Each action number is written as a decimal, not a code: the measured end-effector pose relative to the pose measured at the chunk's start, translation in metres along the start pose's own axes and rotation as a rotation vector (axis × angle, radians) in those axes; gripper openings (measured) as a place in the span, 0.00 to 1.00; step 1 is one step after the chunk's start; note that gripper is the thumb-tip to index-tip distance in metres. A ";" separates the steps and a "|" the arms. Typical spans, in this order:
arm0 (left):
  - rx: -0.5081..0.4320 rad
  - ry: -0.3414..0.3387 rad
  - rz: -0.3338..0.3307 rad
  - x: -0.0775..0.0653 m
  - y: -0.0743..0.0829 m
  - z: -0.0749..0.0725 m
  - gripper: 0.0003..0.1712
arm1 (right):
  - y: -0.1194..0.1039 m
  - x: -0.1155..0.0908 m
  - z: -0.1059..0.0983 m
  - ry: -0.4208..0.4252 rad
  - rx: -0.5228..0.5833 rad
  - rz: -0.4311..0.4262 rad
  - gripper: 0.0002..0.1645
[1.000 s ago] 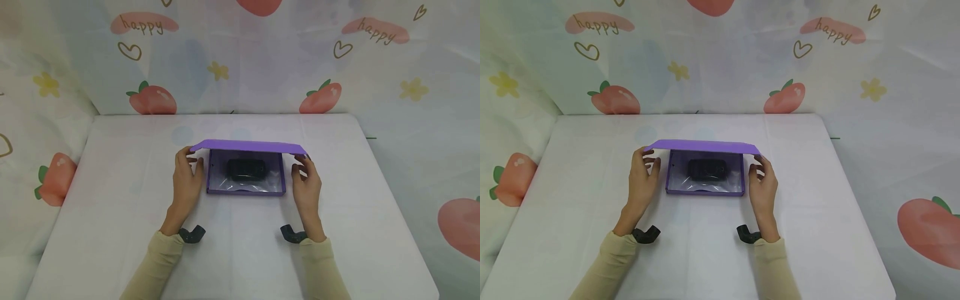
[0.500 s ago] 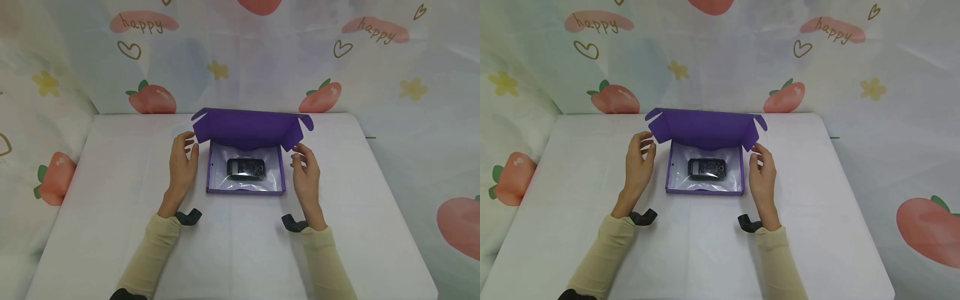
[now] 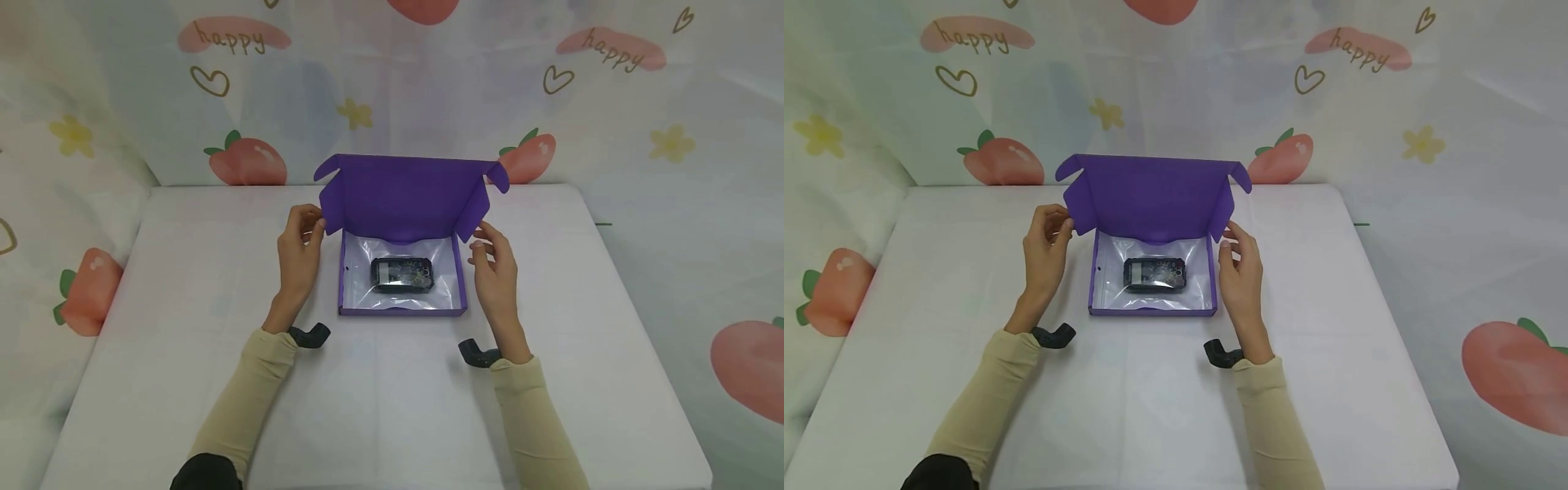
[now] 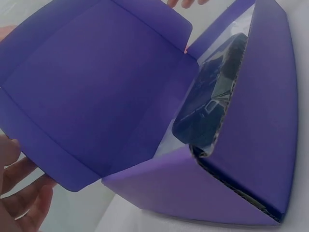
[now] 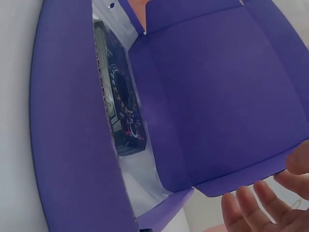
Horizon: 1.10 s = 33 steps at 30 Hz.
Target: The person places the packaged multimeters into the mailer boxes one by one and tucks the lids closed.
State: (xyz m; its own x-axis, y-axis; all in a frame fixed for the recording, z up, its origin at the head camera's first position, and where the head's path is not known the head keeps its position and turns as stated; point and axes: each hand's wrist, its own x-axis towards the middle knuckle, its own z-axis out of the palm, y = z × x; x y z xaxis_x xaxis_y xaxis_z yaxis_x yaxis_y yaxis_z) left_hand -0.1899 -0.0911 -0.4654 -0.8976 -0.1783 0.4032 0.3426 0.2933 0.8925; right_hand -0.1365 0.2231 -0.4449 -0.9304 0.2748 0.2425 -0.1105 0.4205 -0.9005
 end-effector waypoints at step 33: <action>0.110 0.065 -0.038 0.009 0.001 0.003 0.10 | -0.030 -0.022 0.086 -0.701 -0.615 -0.440 0.37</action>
State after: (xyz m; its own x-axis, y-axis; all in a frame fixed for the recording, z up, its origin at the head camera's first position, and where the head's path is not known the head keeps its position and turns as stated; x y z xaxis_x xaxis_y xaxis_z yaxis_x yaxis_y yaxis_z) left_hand -0.1989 -0.0892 -0.4610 -0.8881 -0.2505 0.3853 0.2736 0.3855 0.8812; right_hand -0.1428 0.1300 -0.4537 -0.8671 -0.4940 0.0635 -0.4764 0.7856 -0.3948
